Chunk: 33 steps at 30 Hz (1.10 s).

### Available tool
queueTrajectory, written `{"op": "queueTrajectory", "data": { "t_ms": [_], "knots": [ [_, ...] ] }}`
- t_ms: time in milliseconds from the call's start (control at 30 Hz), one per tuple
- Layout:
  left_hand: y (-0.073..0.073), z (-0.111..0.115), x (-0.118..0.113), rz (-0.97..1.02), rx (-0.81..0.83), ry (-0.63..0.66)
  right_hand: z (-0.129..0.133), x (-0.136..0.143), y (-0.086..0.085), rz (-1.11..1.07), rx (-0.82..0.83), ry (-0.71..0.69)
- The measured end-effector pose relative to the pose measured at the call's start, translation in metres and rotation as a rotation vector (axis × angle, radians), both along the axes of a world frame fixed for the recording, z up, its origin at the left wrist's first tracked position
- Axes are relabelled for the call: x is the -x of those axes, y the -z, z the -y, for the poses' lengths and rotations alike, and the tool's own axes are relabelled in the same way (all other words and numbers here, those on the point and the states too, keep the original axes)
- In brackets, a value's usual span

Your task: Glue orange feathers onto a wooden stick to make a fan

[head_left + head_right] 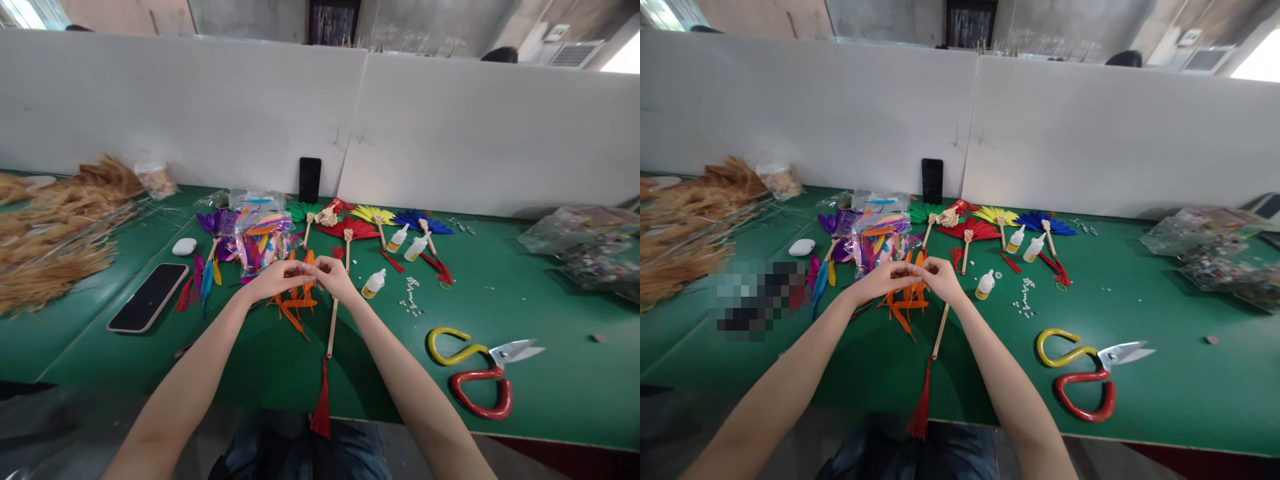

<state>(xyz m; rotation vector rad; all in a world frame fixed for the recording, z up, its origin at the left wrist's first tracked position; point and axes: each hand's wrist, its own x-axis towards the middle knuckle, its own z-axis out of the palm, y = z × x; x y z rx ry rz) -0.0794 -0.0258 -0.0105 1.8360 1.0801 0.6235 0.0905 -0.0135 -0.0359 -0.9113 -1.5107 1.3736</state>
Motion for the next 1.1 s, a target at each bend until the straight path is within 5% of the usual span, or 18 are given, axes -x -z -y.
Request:
{"op": "queueTrajectory", "data": {
  "t_ms": [167,267,367,533,767,933,1100],
  "knots": [
    [0.002,0.005,-0.009,0.137,0.215,0.048,0.004,-0.008,-0.014,0.109,0.036,-0.037],
    [0.003,0.003,-0.010,0.242,0.287,-0.033,0.021,-0.021,-0.017,0.210,-0.041,0.080],
    [0.004,0.001,-0.012,0.352,0.277,-0.203,0.052,-0.035,-0.008,0.345,-0.225,0.244],
    [0.006,0.001,-0.026,0.489,0.290,-0.249,0.094,-0.053,0.012,0.448,-0.223,0.192],
    [0.007,0.001,-0.037,0.517,0.310,-0.399,0.084,-0.060,0.002,0.490,-0.293,0.146],
    [0.001,0.009,-0.038,0.518,0.331,-0.251,0.073,-0.055,0.005,0.236,-0.027,0.168],
    [-0.003,0.020,-0.047,0.510,0.436,-0.089,0.071,-0.055,0.008,0.091,0.161,-0.058]
  ]
}}
